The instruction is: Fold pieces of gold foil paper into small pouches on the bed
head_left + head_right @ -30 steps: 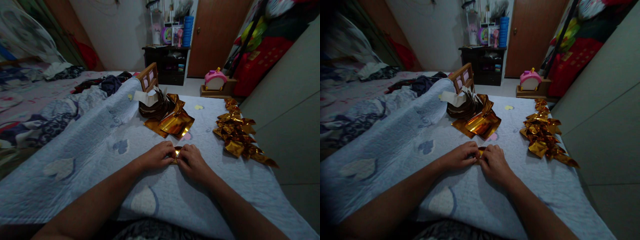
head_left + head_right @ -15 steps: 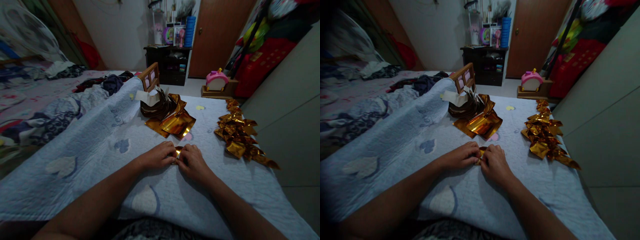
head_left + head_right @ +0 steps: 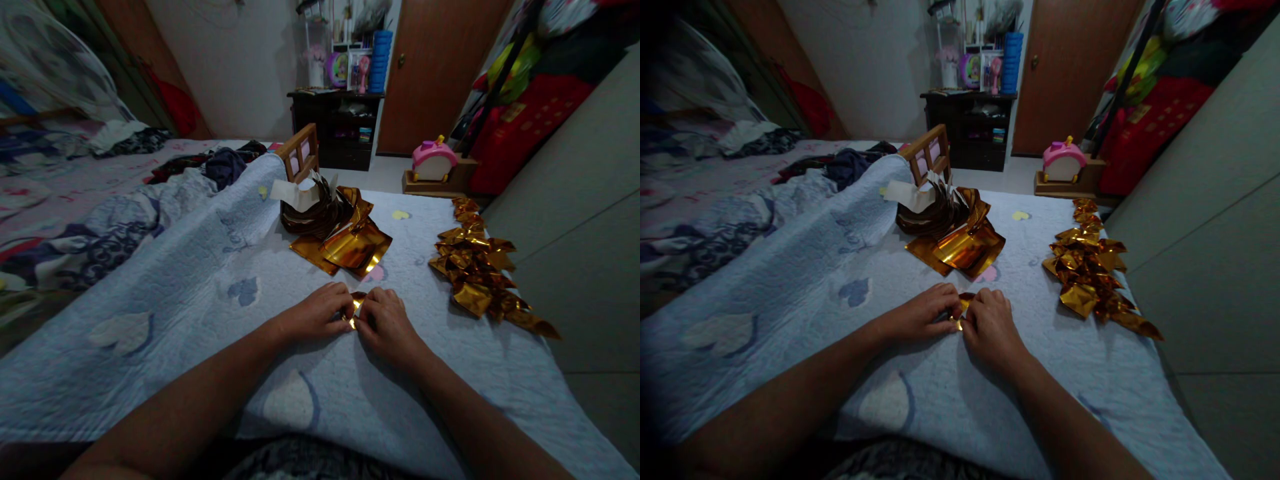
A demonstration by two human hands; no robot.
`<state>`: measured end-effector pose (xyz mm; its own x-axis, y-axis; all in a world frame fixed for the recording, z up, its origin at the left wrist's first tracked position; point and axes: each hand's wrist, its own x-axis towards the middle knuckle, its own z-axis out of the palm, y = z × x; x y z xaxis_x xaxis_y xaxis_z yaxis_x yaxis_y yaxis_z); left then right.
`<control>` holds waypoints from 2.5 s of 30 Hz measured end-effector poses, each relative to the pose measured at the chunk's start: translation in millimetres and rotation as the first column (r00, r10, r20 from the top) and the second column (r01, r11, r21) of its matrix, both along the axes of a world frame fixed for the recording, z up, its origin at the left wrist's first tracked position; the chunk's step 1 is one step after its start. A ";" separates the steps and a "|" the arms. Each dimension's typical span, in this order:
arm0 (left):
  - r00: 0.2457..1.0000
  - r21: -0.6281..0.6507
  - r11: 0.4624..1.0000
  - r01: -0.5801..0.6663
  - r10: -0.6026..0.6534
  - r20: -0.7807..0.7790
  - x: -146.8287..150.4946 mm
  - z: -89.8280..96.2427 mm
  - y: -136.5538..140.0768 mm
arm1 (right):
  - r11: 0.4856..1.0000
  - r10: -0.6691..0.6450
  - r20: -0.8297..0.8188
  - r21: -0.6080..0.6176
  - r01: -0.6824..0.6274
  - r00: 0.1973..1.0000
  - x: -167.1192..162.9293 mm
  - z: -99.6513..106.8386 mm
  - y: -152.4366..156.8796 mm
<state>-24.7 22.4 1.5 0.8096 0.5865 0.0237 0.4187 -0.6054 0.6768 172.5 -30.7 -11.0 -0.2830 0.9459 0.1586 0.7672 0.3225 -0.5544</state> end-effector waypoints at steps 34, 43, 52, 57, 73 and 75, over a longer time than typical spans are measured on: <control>1.000 -0.018 1.000 -0.003 0.003 -0.022 1.1 2.1 0.0 | 1.000 -0.002 0.061 -0.012 0.003 0.998 0.4 -1.2 2.6; 1.000 -0.031 0.999 -0.006 0.006 -0.005 0.7 2.9 -0.2 | 1.000 0.008 0.044 -0.019 -0.007 0.999 0.2 -0.6 2.3; 0.999 -0.002 1.000 -0.018 0.017 -0.032 3.1 1.1 -2.3 | 1.000 0.000 0.053 -0.010 0.000 0.999 -0.3 -0.8 2.1; 0.999 0.000 1.000 -0.027 0.027 -0.035 3.8 2.7 -3.3 | 1.000 -0.006 0.065 -0.009 0.007 0.998 -0.5 -1.6 1.5; 0.999 0.035 0.999 -0.032 0.034 -0.043 6.1 -0.2 -2.8 | 0.998 -0.032 0.180 0.063 0.021 0.983 -3.5 3.1 -5.2; 0.999 0.037 0.999 -0.034 0.036 -0.040 5.9 -1.3 -2.8 | 0.997 -0.039 0.210 0.079 0.023 0.977 -2.4 4.0 -5.6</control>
